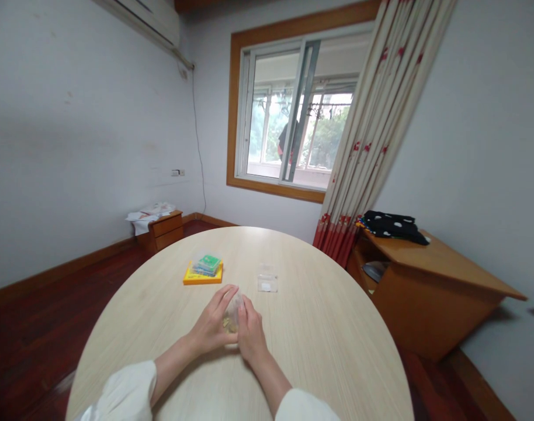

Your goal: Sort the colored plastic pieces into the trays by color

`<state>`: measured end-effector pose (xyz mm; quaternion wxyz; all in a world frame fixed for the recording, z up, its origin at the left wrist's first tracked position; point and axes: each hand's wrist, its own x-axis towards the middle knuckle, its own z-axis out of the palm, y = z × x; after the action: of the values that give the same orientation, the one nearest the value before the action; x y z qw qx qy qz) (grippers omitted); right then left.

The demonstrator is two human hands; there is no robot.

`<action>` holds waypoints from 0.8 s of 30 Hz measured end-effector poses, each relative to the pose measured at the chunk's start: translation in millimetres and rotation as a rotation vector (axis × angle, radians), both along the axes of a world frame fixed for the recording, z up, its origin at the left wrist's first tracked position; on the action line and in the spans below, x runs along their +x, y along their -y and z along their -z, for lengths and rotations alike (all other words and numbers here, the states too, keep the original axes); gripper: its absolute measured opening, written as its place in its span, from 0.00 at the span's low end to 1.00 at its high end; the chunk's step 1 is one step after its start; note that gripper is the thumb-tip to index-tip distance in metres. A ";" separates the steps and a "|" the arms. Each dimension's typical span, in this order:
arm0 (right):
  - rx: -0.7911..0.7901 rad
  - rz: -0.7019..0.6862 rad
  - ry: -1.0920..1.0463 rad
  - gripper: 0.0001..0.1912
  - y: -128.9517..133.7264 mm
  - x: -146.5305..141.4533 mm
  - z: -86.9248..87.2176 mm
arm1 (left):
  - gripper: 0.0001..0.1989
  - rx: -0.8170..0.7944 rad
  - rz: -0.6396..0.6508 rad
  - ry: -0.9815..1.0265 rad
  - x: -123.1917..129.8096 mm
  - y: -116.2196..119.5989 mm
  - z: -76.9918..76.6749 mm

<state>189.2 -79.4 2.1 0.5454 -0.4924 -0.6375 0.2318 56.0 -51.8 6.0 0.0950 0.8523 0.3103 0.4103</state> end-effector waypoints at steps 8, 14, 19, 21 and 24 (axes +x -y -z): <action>-0.060 -0.067 -0.142 0.22 -3.8 -1.0 3.5 | 0.45 -0.085 0.048 0.022 -3.2 -1.9 1.3; -0.055 0.072 -0.141 0.21 -5.9 -2.6 12.2 | 0.43 -0.269 0.142 0.078 -4.2 1.5 -9.8; -0.014 0.112 -0.022 0.21 -2.7 -3.9 11.7 | 0.38 -0.390 0.235 0.287 -3.3 -3.3 -1.0; 0.030 0.082 0.048 0.22 -1.9 -3.9 10.8 | 0.35 -0.477 0.212 0.451 0.3 -6.7 3.8; 0.086 0.035 0.140 0.22 -1.6 -3.5 10.3 | 0.39 -0.720 0.174 0.624 7.0 -8.0 5.4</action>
<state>185.7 -77.8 -8.2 0.5239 -0.4947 -0.6748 0.1596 63.0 -43.8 0.7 0.5065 0.6244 0.3168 0.5033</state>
